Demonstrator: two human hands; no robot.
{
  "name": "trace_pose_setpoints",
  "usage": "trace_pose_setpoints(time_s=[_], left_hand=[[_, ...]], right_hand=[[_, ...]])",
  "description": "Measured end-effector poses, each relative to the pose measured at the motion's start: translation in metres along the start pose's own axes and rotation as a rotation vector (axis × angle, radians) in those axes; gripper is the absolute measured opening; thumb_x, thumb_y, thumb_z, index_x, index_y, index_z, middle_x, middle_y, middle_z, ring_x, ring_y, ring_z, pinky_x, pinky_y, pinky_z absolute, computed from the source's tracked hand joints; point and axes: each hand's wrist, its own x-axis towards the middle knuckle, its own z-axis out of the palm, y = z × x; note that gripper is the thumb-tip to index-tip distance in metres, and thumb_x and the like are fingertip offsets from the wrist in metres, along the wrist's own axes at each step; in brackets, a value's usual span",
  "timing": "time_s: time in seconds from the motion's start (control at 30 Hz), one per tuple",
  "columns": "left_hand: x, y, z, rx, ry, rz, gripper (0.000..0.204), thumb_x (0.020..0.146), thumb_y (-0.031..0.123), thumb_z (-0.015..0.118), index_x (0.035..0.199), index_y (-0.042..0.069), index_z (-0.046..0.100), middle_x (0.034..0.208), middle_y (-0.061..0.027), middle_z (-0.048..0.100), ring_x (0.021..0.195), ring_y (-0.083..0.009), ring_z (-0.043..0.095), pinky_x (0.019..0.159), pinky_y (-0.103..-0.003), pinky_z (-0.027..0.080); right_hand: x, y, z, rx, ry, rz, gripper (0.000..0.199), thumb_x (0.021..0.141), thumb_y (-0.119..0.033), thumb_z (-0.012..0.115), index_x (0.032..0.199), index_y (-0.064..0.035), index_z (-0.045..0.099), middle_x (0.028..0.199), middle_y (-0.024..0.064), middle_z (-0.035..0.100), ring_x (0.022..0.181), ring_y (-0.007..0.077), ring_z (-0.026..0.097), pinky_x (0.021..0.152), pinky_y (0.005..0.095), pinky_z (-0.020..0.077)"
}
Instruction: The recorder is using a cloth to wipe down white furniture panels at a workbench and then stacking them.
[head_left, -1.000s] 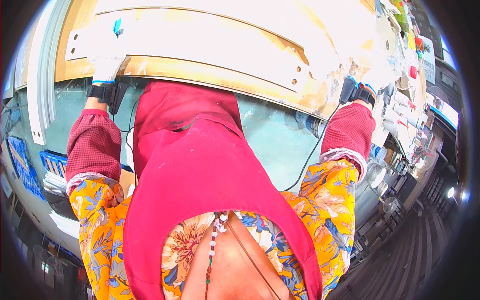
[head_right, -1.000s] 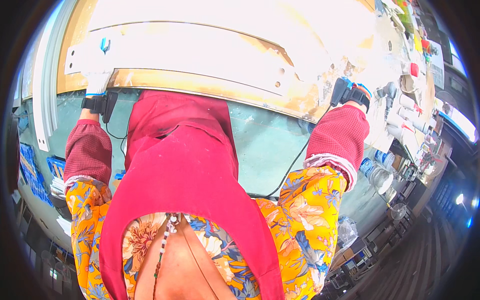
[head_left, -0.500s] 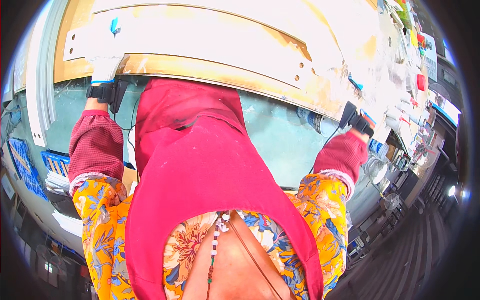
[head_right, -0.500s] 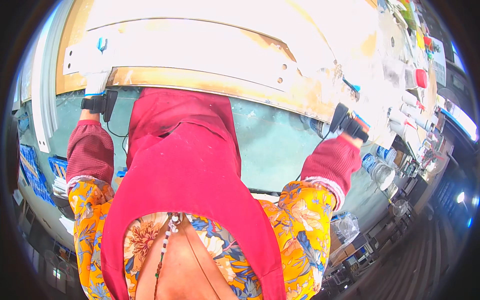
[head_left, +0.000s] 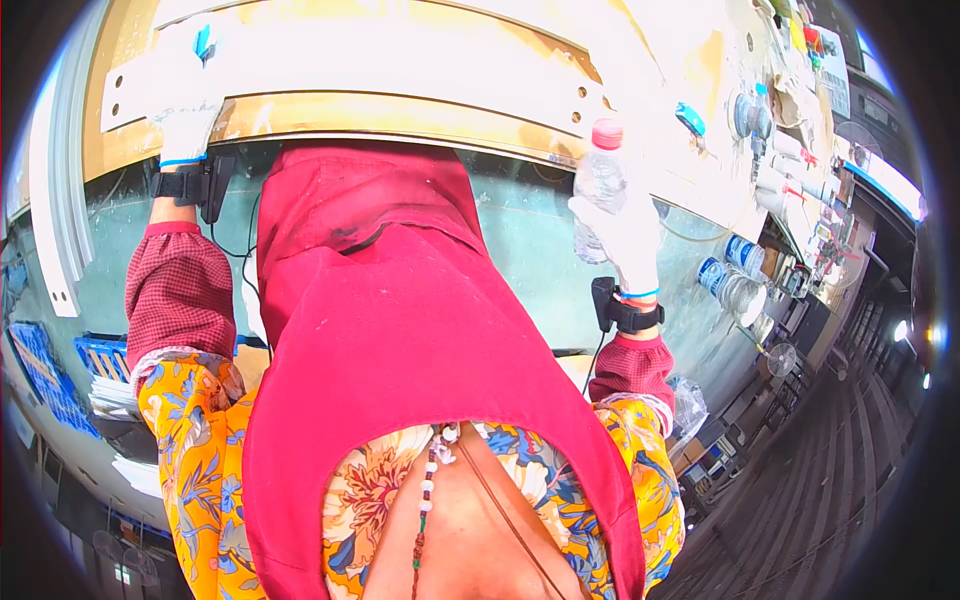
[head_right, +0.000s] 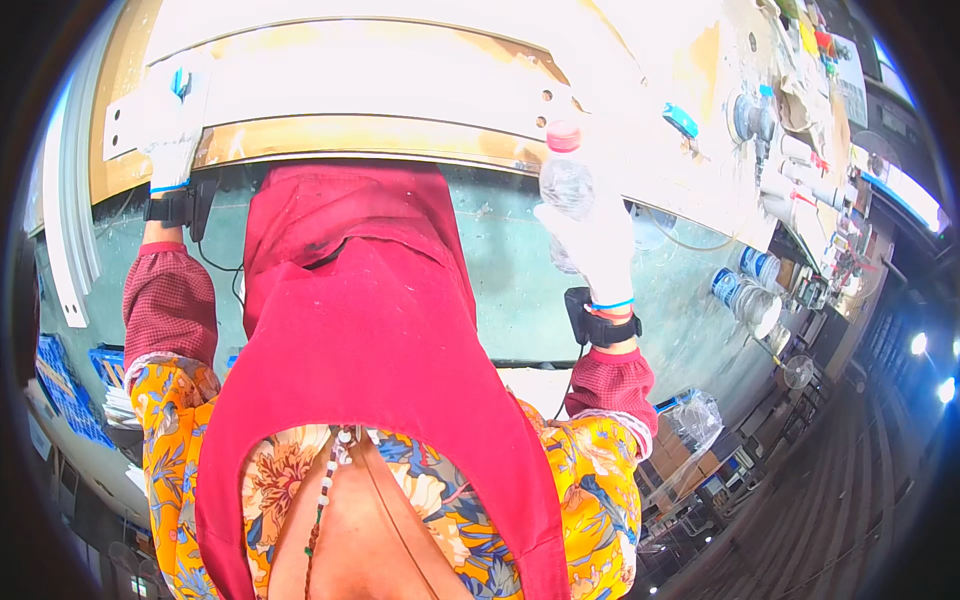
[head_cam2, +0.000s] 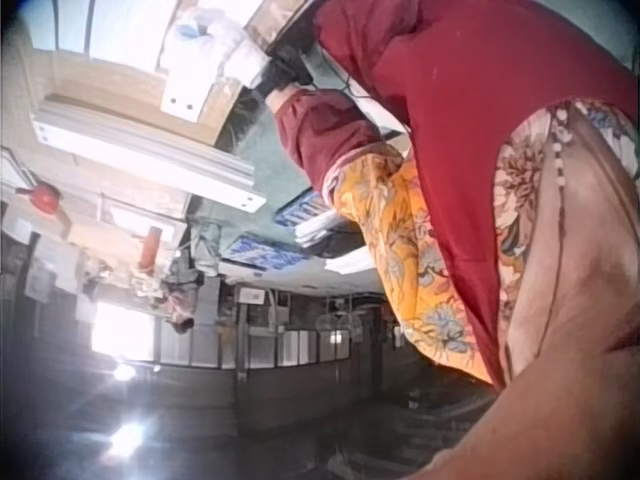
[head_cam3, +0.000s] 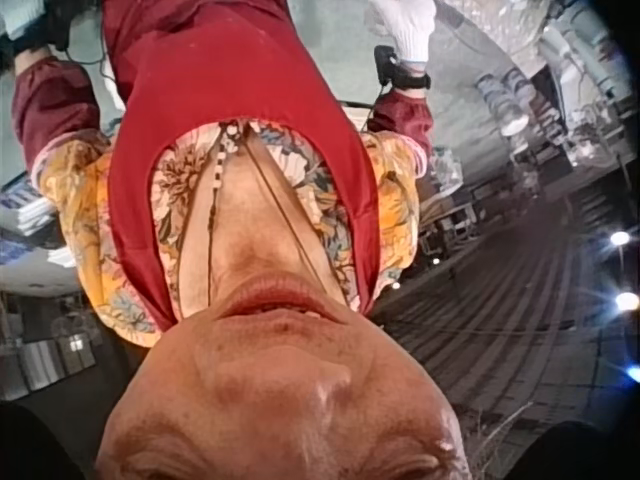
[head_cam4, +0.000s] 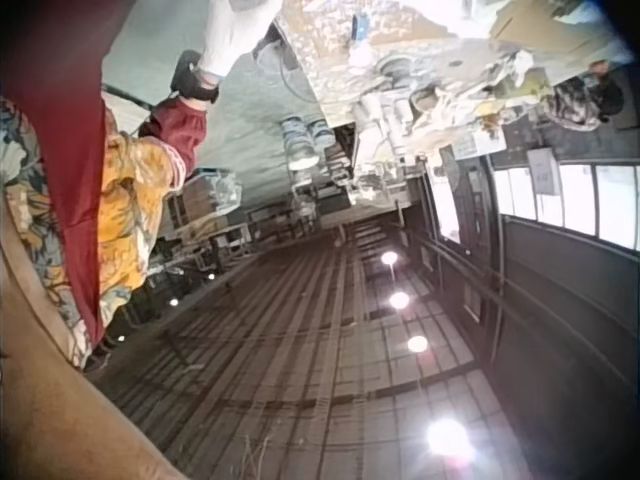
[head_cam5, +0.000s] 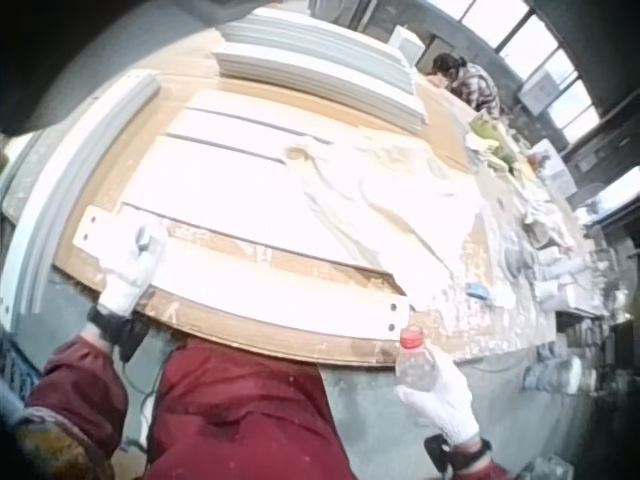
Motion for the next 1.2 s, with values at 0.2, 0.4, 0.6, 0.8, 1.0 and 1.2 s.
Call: trace_pose_setpoints(time_s=[0.2, 0.4, 0.6, 0.8, 1.0, 1.2], left_hand=[[-0.018, -0.021, 0.018, 0.097, 0.093, 0.244, 0.021, 0.086, 0.025, 0.064, 0.075, 0.009, 0.056, 0.062, -0.003, 0.045, 0.057, -0.0146, 0.042, 0.053, -0.032, 0.038], [-0.025, -0.034, 0.019, 0.108, 0.154, 0.387, 0.02, 0.086, 0.025, 0.064, 0.076, 0.009, 0.056, 0.062, -0.0031, 0.045, 0.057, -0.0147, 0.042, 0.053, -0.032, 0.039], [-0.033, -0.048, 0.016, 0.114, 0.225, 0.546, 0.02, 0.087, 0.025, 0.064, 0.077, 0.009, 0.056, 0.062, -0.0031, 0.045, 0.057, -0.0148, 0.043, 0.053, -0.032, 0.039], [0.02, 0.052, -0.027, -0.419, -0.132, -0.513, 0.019, 0.09, 0.025, 0.061, 0.083, 0.008, 0.059, 0.066, -0.0011, 0.049, 0.062, -0.0103, 0.044, 0.056, -0.029, 0.04], [0.01, 0.029, -0.011, -0.478, -0.147, -0.437, 0.016, 0.09, 0.022, 0.06, 0.085, 0.007, 0.06, 0.068, -0.0004, 0.049, 0.064, -0.0091, 0.045, 0.057, -0.028, 0.041], [0.009, 0.021, 0.001, -0.53, -0.116, -0.353, 0.011, 0.089, 0.018, 0.06, 0.086, 0.007, 0.06, 0.069, -0.0003, 0.05, 0.064, -0.0097, 0.046, 0.057, -0.028, 0.041]], right_hand=[[0.002, -0.012, 0.006, -0.199, -0.117, 0.072, 0.075, 0.065, -0.027, 0.079, 0.129, -0.0039, 0.049, 0.12, 0.0182, 0.059, 0.11, 0.0313, 0.058, 0.093, 0.0391, 0.0454], [0.006, 0.0, 0.009, -0.32, -0.133, 0.084, 0.08, 0.063, -0.031, 0.08, 0.131, -0.004, 0.047, 0.123, 0.0192, 0.057, 0.112, 0.033, 0.056, 0.095, 0.0391, 0.0443], [0.007, 0.002, 0.011, -0.292, -0.151, 0.064, 0.082, 0.064, -0.032, 0.08, 0.133, -0.0044, 0.044, 0.124, 0.0201, 0.056, 0.113, 0.0333, 0.055, 0.095, 0.039, 0.0441], [0.008, -0.004, 0.011, -0.33, -0.169, 0.1, 0.083, 0.065, -0.029, 0.079, 0.135, -0.0051, 0.043, 0.127, 0.0199, 0.054, 0.115, 0.0334, 0.054, 0.096, 0.0385, 0.0436], [0.009, -0.011, 0.01, -0.284, -0.166, 0.048, 0.082, 0.064, -0.026, 0.079, 0.135, -0.0049, 0.043, 0.128, 0.0198, 0.053, 0.116, 0.0337, 0.054, 0.097, 0.0389, 0.0432], [0.006, -0.01, 0.009, -0.268, -0.137, 0.034, 0.079, 0.064, -0.025, 0.079, 0.133, -0.0067, 0.046, 0.128, 0.0185, 0.054, 0.116, 0.032, 0.054, 0.096, 0.0382, 0.0435]])
